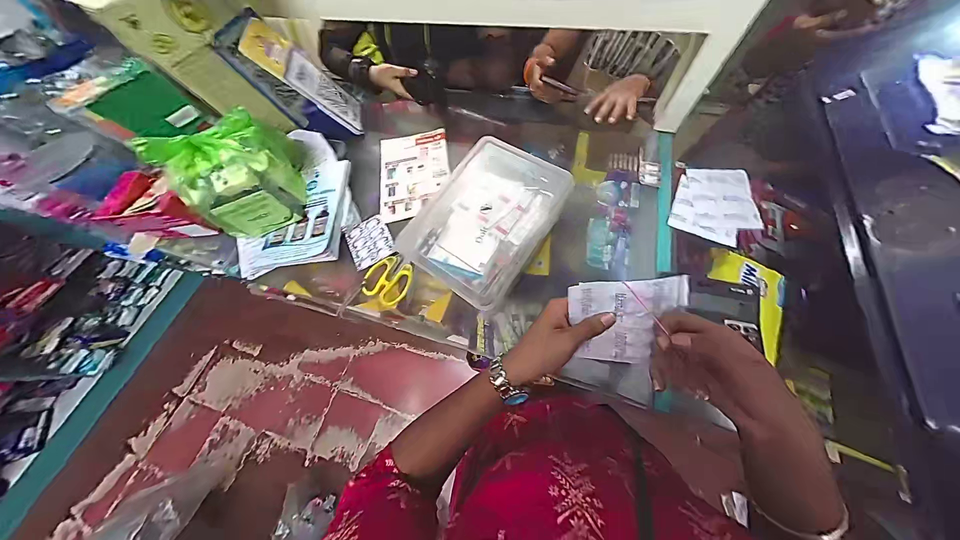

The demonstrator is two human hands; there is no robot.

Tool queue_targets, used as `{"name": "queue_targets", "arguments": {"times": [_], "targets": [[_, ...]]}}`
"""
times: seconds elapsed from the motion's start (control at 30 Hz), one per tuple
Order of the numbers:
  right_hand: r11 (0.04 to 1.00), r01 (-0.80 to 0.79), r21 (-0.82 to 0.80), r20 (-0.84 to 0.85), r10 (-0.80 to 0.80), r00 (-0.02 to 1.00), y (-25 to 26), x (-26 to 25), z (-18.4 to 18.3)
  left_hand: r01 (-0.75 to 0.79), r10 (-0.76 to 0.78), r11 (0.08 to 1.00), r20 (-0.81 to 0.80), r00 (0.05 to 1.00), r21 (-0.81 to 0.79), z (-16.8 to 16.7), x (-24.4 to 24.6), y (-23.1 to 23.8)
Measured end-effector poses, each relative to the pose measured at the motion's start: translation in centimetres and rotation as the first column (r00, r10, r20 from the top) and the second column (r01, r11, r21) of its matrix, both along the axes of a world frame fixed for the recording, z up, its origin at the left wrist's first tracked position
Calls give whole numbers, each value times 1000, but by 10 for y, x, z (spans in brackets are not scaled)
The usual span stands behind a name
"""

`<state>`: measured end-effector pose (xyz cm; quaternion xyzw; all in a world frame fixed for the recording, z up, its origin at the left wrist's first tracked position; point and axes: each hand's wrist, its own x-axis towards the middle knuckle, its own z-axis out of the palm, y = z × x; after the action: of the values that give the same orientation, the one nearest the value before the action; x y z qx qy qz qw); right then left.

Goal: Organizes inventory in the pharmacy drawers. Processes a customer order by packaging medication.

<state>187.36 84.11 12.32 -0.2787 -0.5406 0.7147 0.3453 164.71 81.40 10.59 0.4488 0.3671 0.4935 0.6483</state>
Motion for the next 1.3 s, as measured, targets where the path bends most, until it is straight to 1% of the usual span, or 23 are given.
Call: {"name": "queue_targets", "arguments": {"times": [0.17, 0.3, 0.4, 0.47, 0.57, 0.6, 0.63, 0.67, 0.73, 0.8, 0.87, 0.9, 0.93, 1.0, 1.03, 1.07, 1.1, 1.13, 1.17, 1.2, 1.23, 1.27, 1.3], "targets": [[997, -45, -66, -145, 35, 989, 3, 19, -4, 49, -46, 997, 48, 998, -63, -5, 1, -3], [988, -93, -121, -271, 57, 961, 3, 26, -11, 114, -112, 993, 58, 992, -28, -9, 0, -1], [984, -100, -148, -375, 37, 926, 2, 32, -12, 116, -115, 993, 36, 993, -22, -8, -3, -1], [987, -67, -146, -386, 5, 922, 2, 36, -12, 118, -115, 991, 50, 992, -69, -8, -8, 0], [985, 80, -150, -400, -135, 907, 1, 45, -10, 92, -35, 964, 222, 974, -250, -7, -15, 1], [981, 124, -146, -386, -172, 906, 2, 50, -8, 103, -5, 950, 315, 949, -295, -10, -18, 1], [976, 173, -132, -318, -207, 925, 3, 52, -6, 133, 8, 942, 413, 911, -310, -15, -21, 1], [973, 208, -101, -210, -226, 951, 1, 50, -3, 172, -2, 939, 496, 869, -298, -20, -22, -1], [970, 234, 64, 49, -238, 970, -7, 31, 2, 259, -74, 944, 634, 770, -204, -26, -17, -1], [942, 202, 270, 275, -276, 921, -17, 3, 1, 315, -147, 945, 743, 653, -90, -25, -8, 1], [896, 98, 433, 410, -292, 864, -23, -19, -6, 345, -210, 938, 816, 539, 14, -19, 0, 3], [884, 57, 464, 421, -276, 864, -25, -26, -7, 349, -230, 936, 839, 493, 52, -16, 4, 5], [891, 47, 451, 398, -248, 883, -27, -30, -8, 357, -257, 929, 856, 449, 92, -16, 5, 6], [938, 83, 336, 256, -175, 951, -25, -28, -11, 364, -320, 915, 866, 384, 176, -20, 4, 11], [960, 111, 256, 174, -159, 972, -22, -24, -12, 358, -323, 915, 872, 369, 187, -23, 3, 12], [969, 143, 203, 111, -168, 980, -19, -16, -13, 342, -297, 926, 864, 407, 157, -23, 1, 12], [966, 192, 173, 65, -206, 976, -15, -7, -14, 322, -246, 942, 842, 479, 92, -20, 0, 11], [953, 260, 156, 34, -268, 963, -9, 3, -13, 273, -151, 962, 791, 592, -20, -15, 0, 10], [932, 328, 154, 23, -335, 942, -4, 11, -11, 189, -37, 972, 700, 713, -141, -10, 2, 10], [915, 374, 152, 25, -382, 924, 0, 17, -7, 91, 55, 970, 567, 822, -226, -7, 7, 12], [916, 378, 133, 40, -386, 921, 3, 21, -3, -3, 116, 964, 410, 905, -266, -6, 13, 15], [926, 360, 112, 74, -369, 927, 5, 22, -1, -97, 176, 954, 266, 948, -284, -7, 20, 19], [936, 337, 100, 122, -347, 930, 7, 20, 2, -189, 239, 940, 153, 959, -284, -8, 26, 22]]}}
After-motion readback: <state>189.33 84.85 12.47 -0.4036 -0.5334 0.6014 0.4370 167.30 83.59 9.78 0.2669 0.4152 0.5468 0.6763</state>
